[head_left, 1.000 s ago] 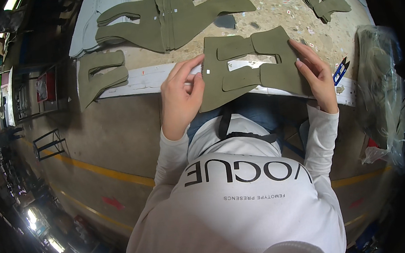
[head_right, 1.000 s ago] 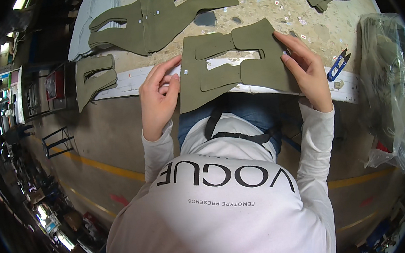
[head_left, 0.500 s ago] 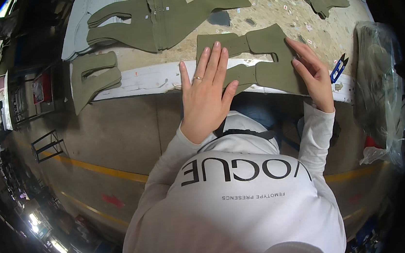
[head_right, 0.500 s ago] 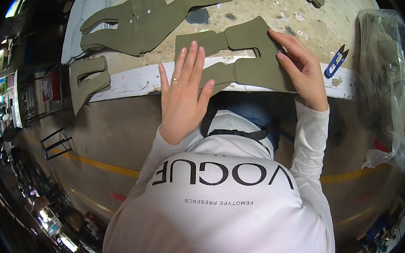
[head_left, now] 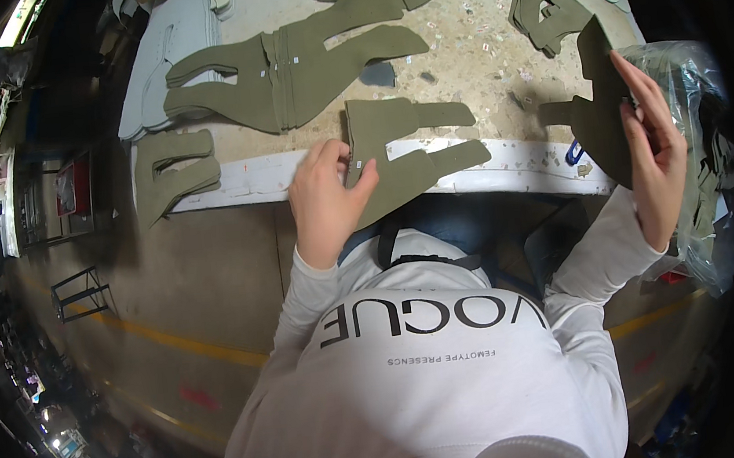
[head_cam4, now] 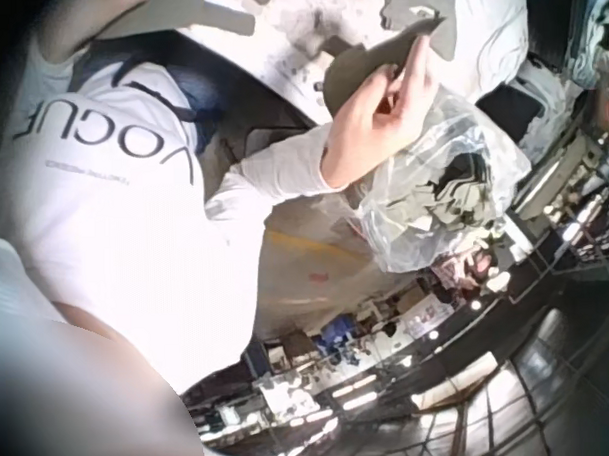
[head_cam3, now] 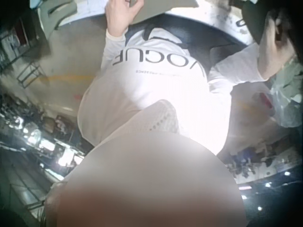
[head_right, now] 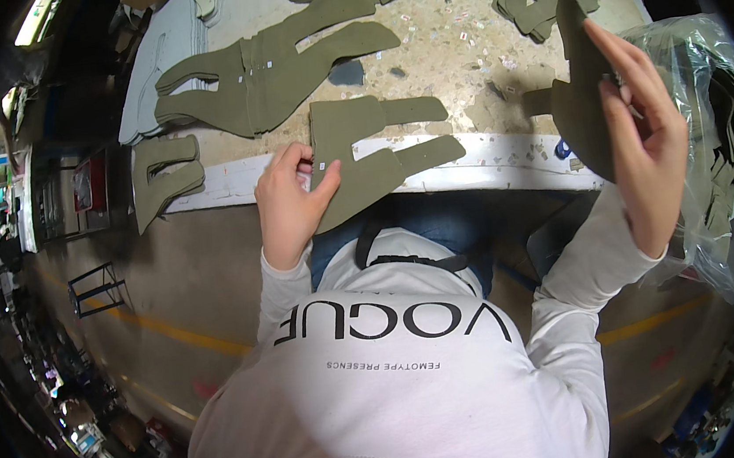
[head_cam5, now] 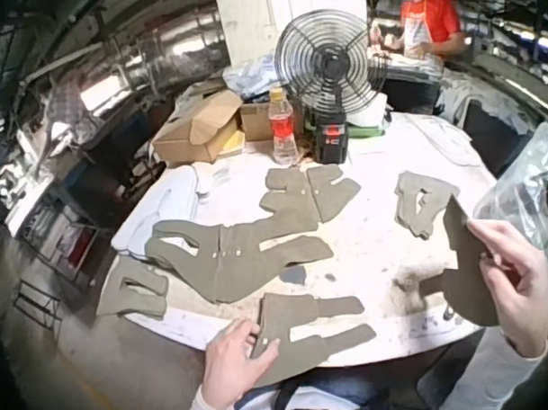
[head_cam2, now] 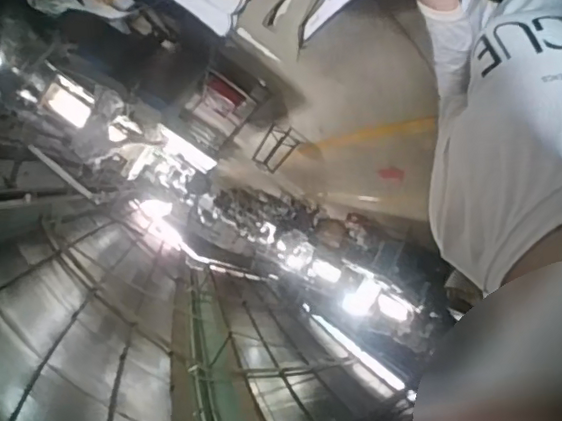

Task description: The person sorts and stacks olive-green fabric pieces on a worktable, separating them into piles and occasionally using a utility knife to trim edges. The person also aligns and inspects individual pieces before placing them into organized stacks.

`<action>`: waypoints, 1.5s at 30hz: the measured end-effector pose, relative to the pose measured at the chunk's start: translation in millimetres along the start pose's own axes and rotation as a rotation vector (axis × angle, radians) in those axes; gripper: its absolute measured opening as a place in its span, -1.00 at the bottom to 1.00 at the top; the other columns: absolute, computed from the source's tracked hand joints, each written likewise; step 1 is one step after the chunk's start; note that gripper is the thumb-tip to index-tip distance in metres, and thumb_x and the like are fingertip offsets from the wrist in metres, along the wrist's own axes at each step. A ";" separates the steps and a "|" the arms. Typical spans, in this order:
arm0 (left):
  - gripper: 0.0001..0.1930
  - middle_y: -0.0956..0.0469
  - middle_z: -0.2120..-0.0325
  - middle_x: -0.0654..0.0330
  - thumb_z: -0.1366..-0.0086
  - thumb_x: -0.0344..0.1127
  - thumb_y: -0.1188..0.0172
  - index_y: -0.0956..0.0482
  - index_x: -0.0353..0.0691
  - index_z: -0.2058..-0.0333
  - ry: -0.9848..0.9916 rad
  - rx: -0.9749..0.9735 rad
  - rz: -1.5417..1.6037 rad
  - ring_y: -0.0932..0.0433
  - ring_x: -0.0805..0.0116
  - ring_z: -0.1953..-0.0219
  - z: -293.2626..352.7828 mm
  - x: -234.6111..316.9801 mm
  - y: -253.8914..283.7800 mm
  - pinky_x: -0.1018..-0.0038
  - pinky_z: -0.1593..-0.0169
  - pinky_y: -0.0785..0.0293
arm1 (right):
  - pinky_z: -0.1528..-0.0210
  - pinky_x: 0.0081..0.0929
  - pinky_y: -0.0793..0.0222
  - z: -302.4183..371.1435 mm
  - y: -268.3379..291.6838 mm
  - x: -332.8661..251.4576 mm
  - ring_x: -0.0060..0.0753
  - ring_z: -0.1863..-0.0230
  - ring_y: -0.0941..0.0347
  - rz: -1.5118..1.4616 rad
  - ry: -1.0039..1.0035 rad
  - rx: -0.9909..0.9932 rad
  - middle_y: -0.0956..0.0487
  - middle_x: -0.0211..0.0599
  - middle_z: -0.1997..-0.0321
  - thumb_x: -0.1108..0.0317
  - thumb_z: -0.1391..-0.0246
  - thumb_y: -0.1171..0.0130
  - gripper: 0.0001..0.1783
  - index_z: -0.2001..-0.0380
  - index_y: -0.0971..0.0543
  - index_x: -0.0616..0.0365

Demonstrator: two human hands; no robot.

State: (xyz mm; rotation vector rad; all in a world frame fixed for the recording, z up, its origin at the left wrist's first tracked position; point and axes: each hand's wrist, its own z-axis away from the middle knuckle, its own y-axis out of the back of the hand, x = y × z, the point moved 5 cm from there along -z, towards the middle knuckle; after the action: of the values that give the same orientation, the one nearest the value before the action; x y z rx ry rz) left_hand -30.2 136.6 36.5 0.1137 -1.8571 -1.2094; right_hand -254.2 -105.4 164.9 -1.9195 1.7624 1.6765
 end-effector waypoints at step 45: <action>-0.75 -0.61 0.17 0.00 -0.35 -0.55 -0.03 -0.51 -0.46 0.03 -0.030 0.177 0.608 -0.66 0.34 0.21 -23.0 -19.7 -21.6 0.56 0.19 -0.58 | 0.04 -0.42 -0.49 -133.6 -10.0 22.9 -0.25 0.13 -0.62 0.129 0.133 -0.267 -0.68 -0.10 0.15 0.57 0.08 -0.18 -0.59 0.08 -0.65 0.15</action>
State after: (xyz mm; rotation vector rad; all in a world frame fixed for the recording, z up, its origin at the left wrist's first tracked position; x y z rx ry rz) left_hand -9.9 119.4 10.5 -0.3524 -1.8310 -0.6291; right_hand -166.0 -203.3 198.4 -2.1104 1.8247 1.9605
